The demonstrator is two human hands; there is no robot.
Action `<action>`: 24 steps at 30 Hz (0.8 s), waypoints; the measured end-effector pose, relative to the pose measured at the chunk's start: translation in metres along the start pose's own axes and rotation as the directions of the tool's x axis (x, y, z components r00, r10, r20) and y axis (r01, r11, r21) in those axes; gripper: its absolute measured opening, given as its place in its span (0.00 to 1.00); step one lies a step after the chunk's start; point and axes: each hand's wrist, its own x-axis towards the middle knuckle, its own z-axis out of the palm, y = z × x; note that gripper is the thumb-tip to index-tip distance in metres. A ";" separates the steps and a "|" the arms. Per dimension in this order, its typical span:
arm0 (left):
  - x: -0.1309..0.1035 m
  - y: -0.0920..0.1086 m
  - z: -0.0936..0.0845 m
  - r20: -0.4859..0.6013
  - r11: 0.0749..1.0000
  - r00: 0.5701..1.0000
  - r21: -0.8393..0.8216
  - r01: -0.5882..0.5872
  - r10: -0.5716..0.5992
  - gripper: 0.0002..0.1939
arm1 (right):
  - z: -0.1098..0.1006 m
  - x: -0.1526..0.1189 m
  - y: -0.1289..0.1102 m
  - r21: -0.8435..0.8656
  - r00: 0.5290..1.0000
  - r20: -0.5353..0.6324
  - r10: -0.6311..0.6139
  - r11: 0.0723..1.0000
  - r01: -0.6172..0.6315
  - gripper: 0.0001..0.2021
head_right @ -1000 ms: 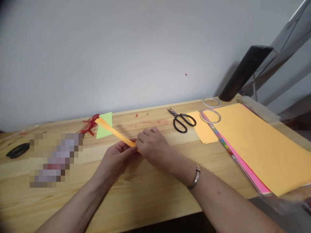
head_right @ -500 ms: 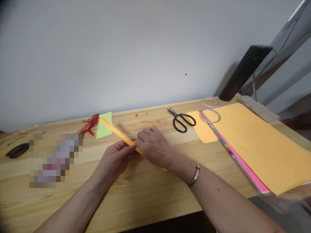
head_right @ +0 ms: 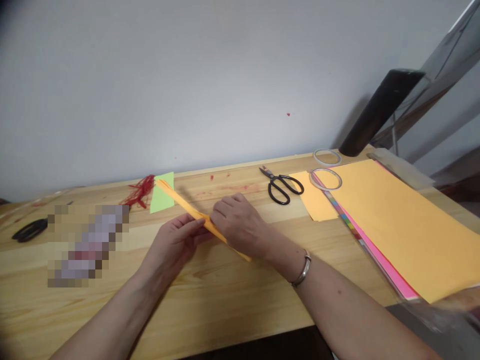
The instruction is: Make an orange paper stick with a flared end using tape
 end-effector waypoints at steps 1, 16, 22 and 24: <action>0.000 0.001 -0.001 -0.007 1.000 1.000 -0.003 -0.006 0.006 0.08 | 0.000 0.000 0.001 0.002 1.000 -0.003 0.001 1.000 -0.001 0.10; -0.002 -0.003 0.001 -0.006 0.998 1.000 0.054 -0.015 0.016 0.11 | 0.000 0.001 0.000 0.126 0.997 -0.015 0.080 0.989 -0.077 0.09; -0.002 -0.004 -0.001 0.011 0.996 1.000 0.085 -0.028 0.027 0.11 | 0.000 0.000 0.001 0.098 0.998 0.019 0.055 0.994 -0.056 0.10; -0.002 -0.003 -0.001 0.021 0.996 0.999 0.088 -0.029 0.028 0.11 | 0.001 0.000 0.002 0.099 0.998 0.028 0.057 0.993 -0.059 0.09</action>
